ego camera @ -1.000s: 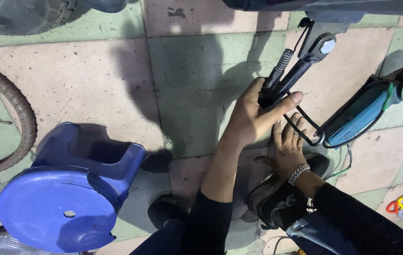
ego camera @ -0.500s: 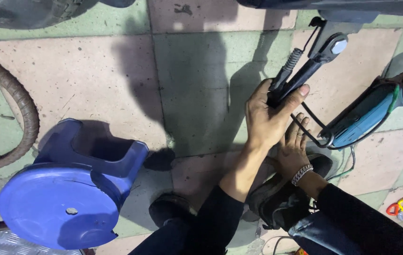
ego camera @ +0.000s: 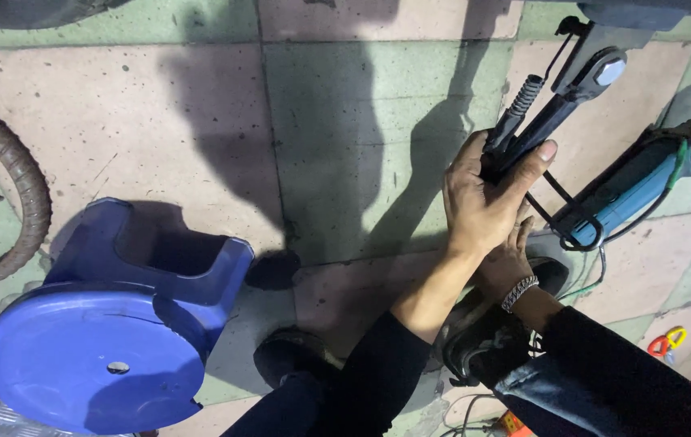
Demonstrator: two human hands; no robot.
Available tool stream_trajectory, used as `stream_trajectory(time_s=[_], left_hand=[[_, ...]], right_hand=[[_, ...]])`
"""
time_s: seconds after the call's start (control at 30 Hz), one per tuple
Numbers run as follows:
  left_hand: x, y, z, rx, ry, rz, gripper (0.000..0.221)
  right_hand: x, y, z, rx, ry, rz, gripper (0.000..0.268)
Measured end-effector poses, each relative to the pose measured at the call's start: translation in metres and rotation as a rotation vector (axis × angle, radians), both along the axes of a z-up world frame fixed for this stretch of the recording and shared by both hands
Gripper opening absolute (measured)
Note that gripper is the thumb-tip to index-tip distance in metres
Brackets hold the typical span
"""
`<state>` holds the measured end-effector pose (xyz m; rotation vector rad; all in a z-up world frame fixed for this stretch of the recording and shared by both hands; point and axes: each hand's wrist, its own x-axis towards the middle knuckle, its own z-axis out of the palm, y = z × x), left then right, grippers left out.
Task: Using an angle grinder to grind and shape a motorcycle kickstand.
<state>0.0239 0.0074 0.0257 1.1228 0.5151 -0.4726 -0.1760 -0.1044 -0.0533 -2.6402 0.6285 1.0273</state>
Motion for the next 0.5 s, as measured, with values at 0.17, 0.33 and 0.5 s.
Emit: stream_trajectory(time_s=[0.17, 0.33, 0.5], left_hand=[[0.004, 0.011, -0.003, -0.011, -0.001, -0.083, 0.042], [0.009, 0.019, -0.001, 0.004, 0.013, -0.159, 0.041], [0.014, 0.016, 0.001, 0.007, 0.017, -0.167, 0.039]], right_hand=[[-0.013, -0.024, -0.018, -0.108, -0.03, 0.241, 0.088], [-0.02, -0.041, -0.027, -0.2, -0.111, 0.526, 0.074], [-0.027, -0.048, -0.033, -0.097, -0.129, 0.459, 0.074]])
